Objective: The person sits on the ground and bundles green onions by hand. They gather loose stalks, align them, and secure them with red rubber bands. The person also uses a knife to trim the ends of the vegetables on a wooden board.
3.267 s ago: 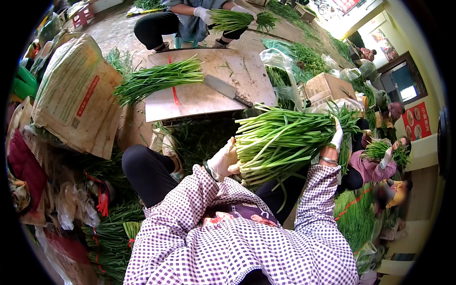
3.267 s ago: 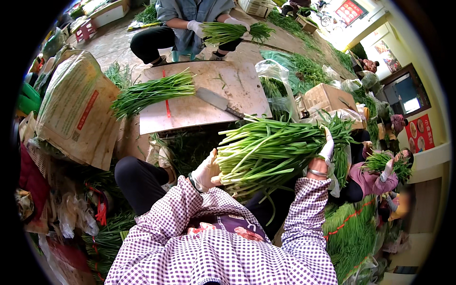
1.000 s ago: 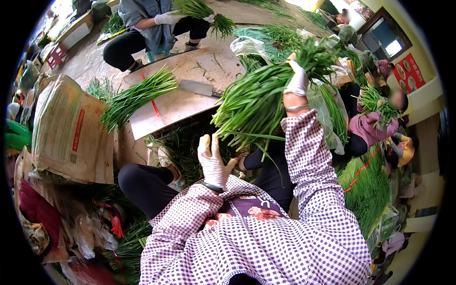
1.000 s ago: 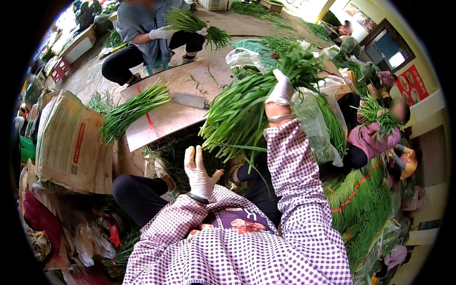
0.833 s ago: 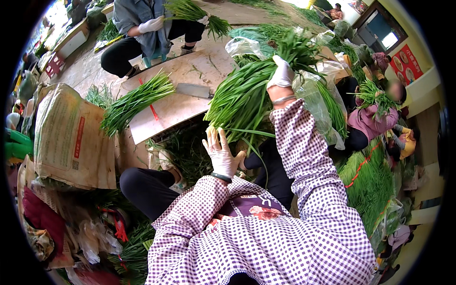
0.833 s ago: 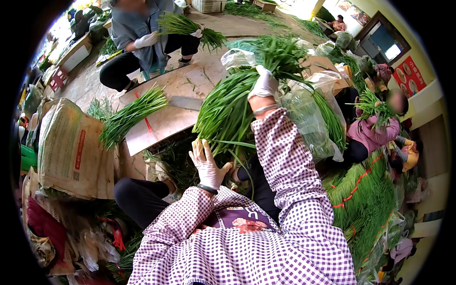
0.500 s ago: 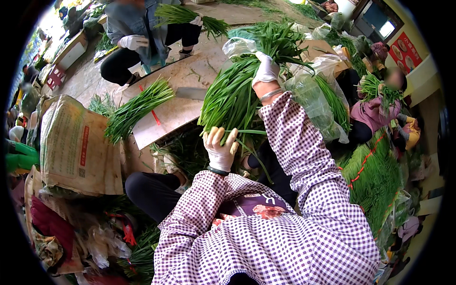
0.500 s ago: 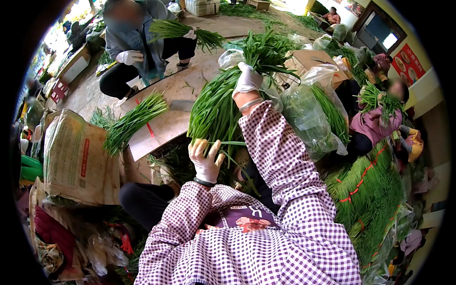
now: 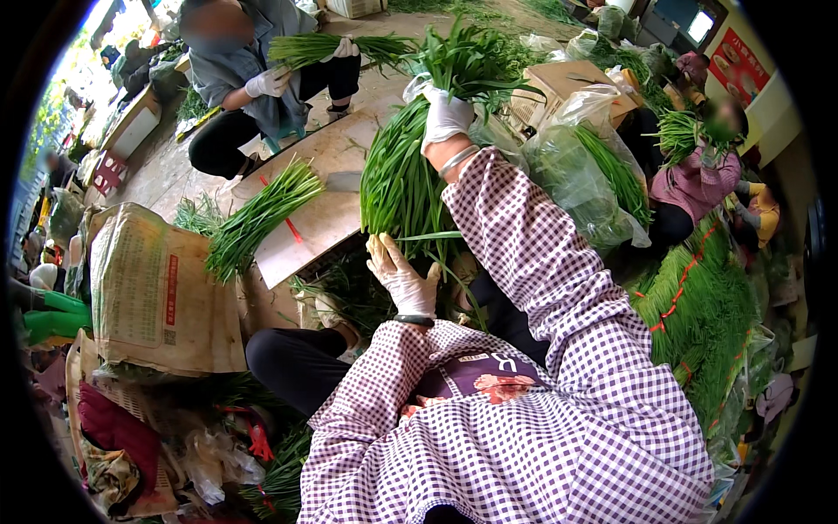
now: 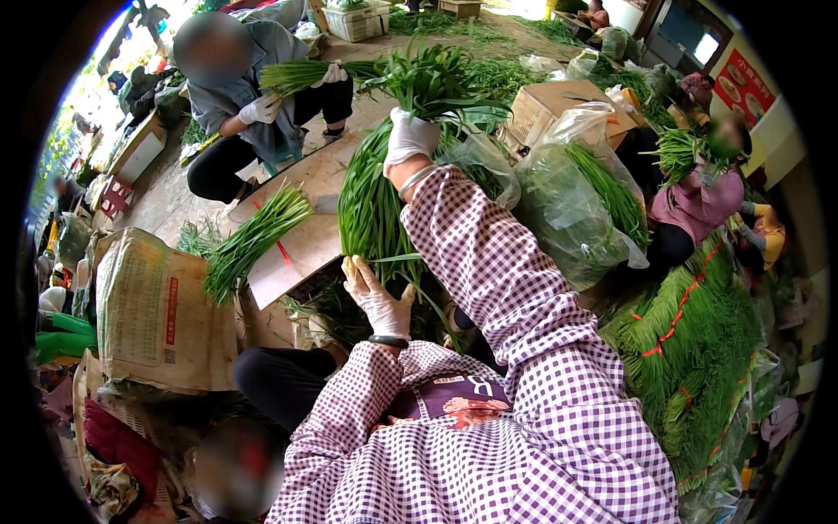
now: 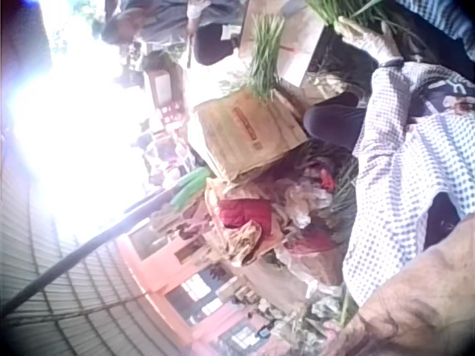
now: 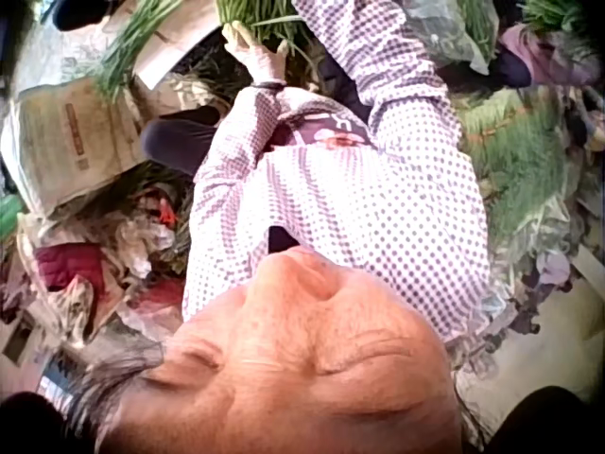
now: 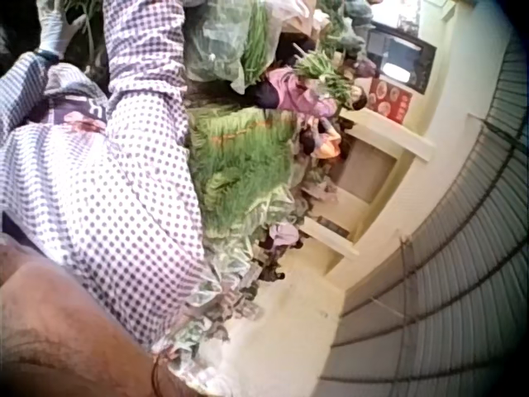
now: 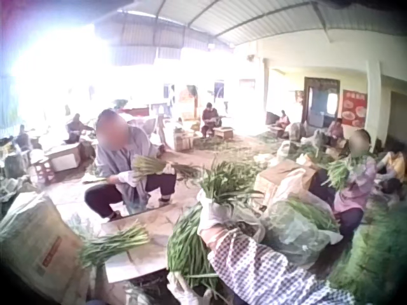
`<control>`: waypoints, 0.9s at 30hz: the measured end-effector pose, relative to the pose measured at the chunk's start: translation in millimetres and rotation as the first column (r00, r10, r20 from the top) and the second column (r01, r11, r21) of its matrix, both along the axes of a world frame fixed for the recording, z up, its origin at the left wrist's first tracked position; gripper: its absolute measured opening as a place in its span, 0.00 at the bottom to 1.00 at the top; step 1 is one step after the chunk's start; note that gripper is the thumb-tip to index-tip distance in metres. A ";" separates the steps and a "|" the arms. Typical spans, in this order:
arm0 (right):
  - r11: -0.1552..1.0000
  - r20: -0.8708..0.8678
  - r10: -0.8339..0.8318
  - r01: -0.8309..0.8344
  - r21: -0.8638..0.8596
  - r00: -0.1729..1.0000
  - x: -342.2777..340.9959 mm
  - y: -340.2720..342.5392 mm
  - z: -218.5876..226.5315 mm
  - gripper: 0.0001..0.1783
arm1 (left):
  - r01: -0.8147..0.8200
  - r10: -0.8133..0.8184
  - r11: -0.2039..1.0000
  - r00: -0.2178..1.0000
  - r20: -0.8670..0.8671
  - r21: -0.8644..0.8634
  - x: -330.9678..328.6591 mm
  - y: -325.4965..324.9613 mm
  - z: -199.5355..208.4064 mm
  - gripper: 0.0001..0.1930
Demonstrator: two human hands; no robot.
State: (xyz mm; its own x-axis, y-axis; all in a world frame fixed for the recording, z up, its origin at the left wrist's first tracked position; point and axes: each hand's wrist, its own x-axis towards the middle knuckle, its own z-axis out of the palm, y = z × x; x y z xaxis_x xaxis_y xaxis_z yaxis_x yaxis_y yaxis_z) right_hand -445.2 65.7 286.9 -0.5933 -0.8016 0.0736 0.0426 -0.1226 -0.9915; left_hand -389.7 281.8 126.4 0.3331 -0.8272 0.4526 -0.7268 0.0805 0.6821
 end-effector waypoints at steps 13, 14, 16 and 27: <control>0.872 -0.182 0.403 -0.437 -0.222 0.897 39.9 19.1 -46.1 0.18 | 0.171 -0.174 0.985 0.982 -0.069 -0.036 34.1 -82.8 91.4 0.59; 0.850 -0.120 0.459 -0.475 -0.229 0.880 41.4 26.7 -44.7 0.18 | 0.186 -0.186 0.982 0.982 0.035 -0.013 41.4 -80.8 90.6 0.63; 0.849 0.014 0.517 -0.511 -0.131 0.856 45.4 39.0 -40.3 0.12 | 0.302 -0.305 0.951 0.951 -0.044 -0.069 56.9 -74.3 90.6 0.61; 0.459 -0.206 0.861 -0.885 -0.081 0.465 74.9 65.0 -46.3 0.21 | 0.182 -0.396 0.899 0.728 -0.560 -0.398 74.2 -85.1 70.3 0.35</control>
